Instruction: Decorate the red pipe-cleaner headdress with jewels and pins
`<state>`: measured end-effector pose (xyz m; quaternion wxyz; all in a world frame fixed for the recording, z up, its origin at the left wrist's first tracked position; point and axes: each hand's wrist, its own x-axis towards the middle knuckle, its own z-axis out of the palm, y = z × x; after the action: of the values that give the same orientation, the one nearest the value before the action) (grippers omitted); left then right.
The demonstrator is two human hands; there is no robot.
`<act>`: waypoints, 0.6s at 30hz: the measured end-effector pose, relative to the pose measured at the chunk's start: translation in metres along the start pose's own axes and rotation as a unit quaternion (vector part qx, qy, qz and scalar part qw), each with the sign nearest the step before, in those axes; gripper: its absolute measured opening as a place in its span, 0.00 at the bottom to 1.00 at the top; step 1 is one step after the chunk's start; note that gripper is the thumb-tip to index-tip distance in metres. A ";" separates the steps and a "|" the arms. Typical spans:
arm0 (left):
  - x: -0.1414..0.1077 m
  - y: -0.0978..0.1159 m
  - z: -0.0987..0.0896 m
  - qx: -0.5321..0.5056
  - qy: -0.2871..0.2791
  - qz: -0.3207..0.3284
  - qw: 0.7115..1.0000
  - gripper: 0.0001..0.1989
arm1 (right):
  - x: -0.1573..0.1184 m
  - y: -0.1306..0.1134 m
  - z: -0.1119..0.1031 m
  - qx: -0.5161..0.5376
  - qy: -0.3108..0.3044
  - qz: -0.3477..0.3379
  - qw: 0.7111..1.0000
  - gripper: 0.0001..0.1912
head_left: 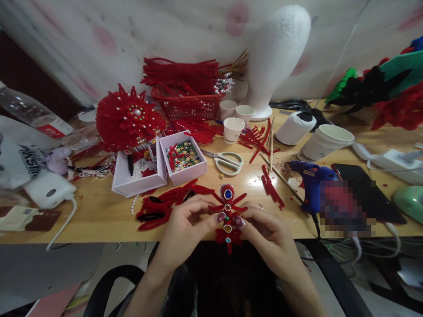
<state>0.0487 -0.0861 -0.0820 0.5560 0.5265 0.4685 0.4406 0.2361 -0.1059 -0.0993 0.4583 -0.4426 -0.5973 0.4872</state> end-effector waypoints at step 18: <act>0.016 0.012 0.002 -0.082 0.021 -0.037 0.996 0.14 | 0.015 -0.006 0.001 -0.005 -0.014 0.003 1.000 0.12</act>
<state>0.0535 -0.0703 -0.0710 0.6035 0.4521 0.4612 0.4677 0.2320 -0.0918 -0.0917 0.4463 -0.4396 -0.6047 0.4918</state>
